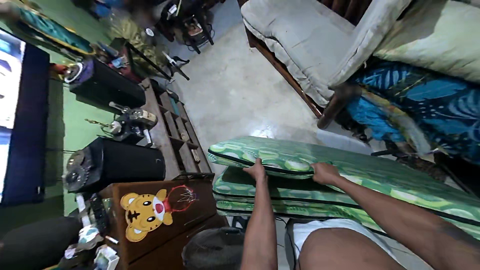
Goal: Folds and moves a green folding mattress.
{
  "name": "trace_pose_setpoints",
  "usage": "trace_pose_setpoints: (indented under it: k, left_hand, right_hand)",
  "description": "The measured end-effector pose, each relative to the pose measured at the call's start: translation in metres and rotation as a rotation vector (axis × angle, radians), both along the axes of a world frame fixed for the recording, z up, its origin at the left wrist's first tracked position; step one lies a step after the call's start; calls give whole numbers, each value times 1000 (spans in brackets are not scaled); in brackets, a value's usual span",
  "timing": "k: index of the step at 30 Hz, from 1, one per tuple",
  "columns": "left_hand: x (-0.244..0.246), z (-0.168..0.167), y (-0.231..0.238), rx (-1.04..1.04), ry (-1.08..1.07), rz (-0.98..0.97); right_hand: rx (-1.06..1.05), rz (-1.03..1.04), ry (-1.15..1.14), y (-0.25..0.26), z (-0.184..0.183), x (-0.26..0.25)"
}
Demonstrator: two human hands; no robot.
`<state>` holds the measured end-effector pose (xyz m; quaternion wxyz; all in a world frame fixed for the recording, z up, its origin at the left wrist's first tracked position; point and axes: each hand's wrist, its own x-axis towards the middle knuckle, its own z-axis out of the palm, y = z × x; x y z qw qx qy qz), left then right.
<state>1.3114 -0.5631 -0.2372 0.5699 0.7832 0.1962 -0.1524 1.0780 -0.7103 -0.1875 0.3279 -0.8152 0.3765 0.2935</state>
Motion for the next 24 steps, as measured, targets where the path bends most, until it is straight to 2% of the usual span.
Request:
trace_pose_setpoints:
  k: [6, 10, 16, 19, 24]
  left_hand:
    - [33, 8, -1, -2, -69, 19]
    - [68, 7, 0, -5, -129, 28]
    - [147, -4, 32, -61, -174, 44]
    - [190, -4, 44, -26, -202, 89]
    - [255, 38, 55, -18, -283, 104]
  right_hand:
    - [51, 37, -64, -21, 17, 42]
    - [76, 42, -135, -24, 5, 76]
    - [60, 100, -199, -16, -9, 167]
    - [47, 157, -211, -16, -3, 219]
    - [91, 170, -253, -7, 12, 300]
